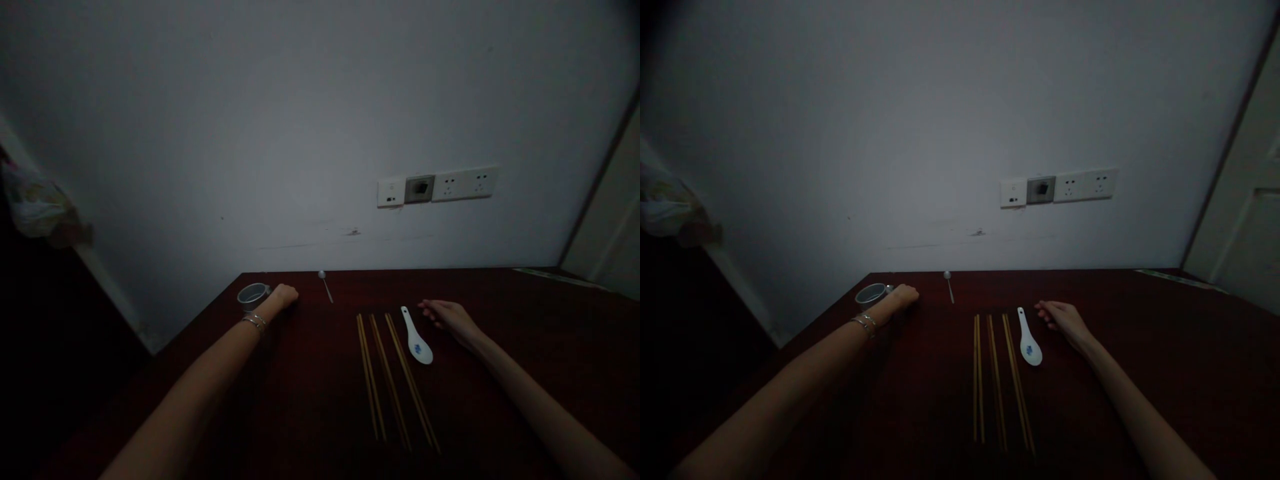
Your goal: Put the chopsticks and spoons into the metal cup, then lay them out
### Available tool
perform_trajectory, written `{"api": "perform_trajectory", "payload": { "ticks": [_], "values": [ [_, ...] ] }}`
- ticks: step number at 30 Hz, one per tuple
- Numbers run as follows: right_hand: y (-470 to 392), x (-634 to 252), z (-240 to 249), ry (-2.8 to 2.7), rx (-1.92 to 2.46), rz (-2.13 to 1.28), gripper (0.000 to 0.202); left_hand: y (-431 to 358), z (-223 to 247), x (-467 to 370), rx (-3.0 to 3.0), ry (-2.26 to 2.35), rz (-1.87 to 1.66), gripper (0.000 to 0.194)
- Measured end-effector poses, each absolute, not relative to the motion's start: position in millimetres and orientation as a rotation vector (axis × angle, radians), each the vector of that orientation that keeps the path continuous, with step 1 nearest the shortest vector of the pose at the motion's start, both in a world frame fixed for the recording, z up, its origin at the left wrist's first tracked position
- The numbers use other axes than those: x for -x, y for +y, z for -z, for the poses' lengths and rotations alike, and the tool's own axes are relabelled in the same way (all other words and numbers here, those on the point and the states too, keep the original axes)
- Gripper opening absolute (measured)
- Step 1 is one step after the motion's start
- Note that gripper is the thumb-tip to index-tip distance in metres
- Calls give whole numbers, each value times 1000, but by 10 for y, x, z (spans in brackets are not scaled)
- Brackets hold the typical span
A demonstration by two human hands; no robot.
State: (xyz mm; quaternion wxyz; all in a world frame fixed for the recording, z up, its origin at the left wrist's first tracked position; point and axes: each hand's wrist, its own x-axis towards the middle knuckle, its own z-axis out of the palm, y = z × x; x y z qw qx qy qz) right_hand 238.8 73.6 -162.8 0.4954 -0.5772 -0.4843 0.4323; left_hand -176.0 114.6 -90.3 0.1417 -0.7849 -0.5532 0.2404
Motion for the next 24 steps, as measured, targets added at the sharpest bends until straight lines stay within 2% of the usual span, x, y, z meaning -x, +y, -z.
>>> {"api": "perform_trajectory", "payload": {
  "ticks": [4,9,13,18,24],
  "values": [
    [738,-2391,1628,-1184,1403,-1052,27,1149,868,1777,2262,-1634,-696,16],
    [768,-2404,1660,-1184,1405,-1052,26,1176,874,1777,2219,-1703,-699,31],
    [790,-2416,1684,-1174,1389,-1084,26,1221,917,1780,2153,-1756,-752,33],
    [795,-2420,1687,-1191,1397,-1072,27,1255,953,1793,2129,-1729,-739,16],
    [789,-2415,1672,-1174,1396,-1081,27,1311,1015,1839,2200,-1659,-644,17]
  ]
}}
